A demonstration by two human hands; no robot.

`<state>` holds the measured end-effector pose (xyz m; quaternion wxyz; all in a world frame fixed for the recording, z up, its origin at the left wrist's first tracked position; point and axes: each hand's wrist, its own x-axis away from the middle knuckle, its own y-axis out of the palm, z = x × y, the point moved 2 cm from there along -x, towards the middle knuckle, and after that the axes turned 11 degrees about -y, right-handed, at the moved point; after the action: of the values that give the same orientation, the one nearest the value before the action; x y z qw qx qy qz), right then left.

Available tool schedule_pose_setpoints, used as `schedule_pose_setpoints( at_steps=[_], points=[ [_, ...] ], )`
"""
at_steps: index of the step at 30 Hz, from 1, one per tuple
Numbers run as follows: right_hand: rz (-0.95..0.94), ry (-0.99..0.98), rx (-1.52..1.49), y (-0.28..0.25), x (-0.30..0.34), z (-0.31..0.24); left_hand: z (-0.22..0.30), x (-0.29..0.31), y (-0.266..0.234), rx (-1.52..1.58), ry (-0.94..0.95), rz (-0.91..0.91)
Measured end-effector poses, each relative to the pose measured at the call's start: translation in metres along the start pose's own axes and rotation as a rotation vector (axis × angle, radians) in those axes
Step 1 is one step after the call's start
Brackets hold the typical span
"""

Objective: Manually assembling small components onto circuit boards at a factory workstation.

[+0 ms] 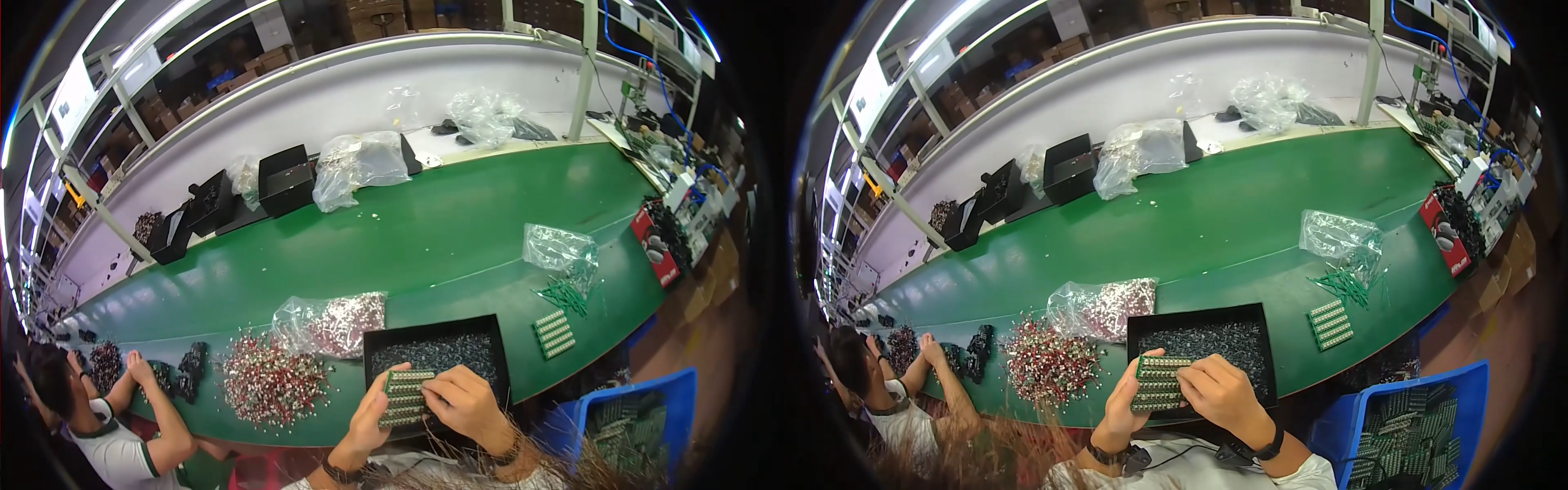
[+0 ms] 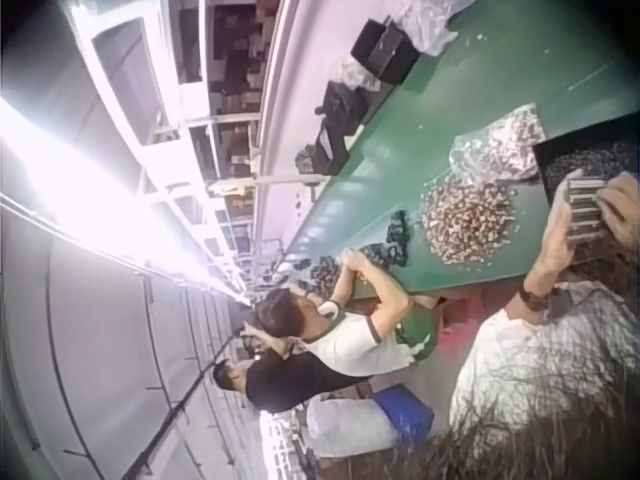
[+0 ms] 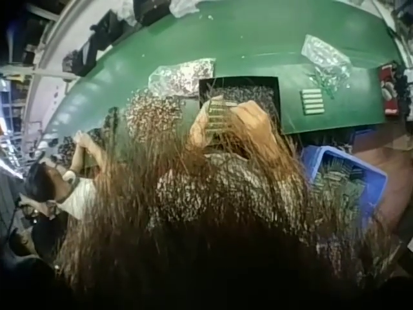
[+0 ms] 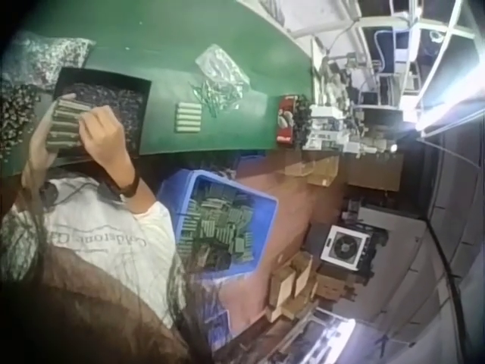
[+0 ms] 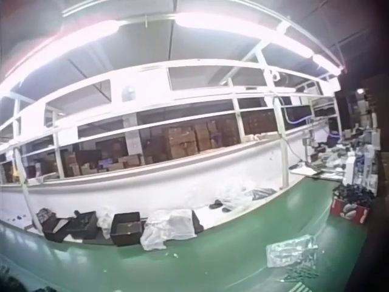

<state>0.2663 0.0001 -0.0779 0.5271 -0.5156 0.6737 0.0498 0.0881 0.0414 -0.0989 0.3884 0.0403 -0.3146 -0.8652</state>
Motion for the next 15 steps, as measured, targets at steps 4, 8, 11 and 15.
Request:
schedule_pose_setpoints(
  at_steps=[4, 8, 11, 15],
  points=[
    [-0.018, -0.001, 0.026, -0.002, 0.005, -0.002, 0.004, 0.002, -0.002, -0.025, -0.013, 0.016],
    [-0.008, 0.059, 0.062, -0.006, -0.004, -0.010, 0.007, 0.005, -0.005, -0.010, -0.022, 0.018],
    [0.035, -0.034, 0.016, 0.006, -0.013, -0.019, 0.004, 0.006, -0.007, -0.047, -0.017, -0.024],
    [0.043, -0.079, 0.014, 0.018, -0.014, -0.022, 0.003, 0.006, -0.011, -0.135, -0.050, -0.003]
  ],
)
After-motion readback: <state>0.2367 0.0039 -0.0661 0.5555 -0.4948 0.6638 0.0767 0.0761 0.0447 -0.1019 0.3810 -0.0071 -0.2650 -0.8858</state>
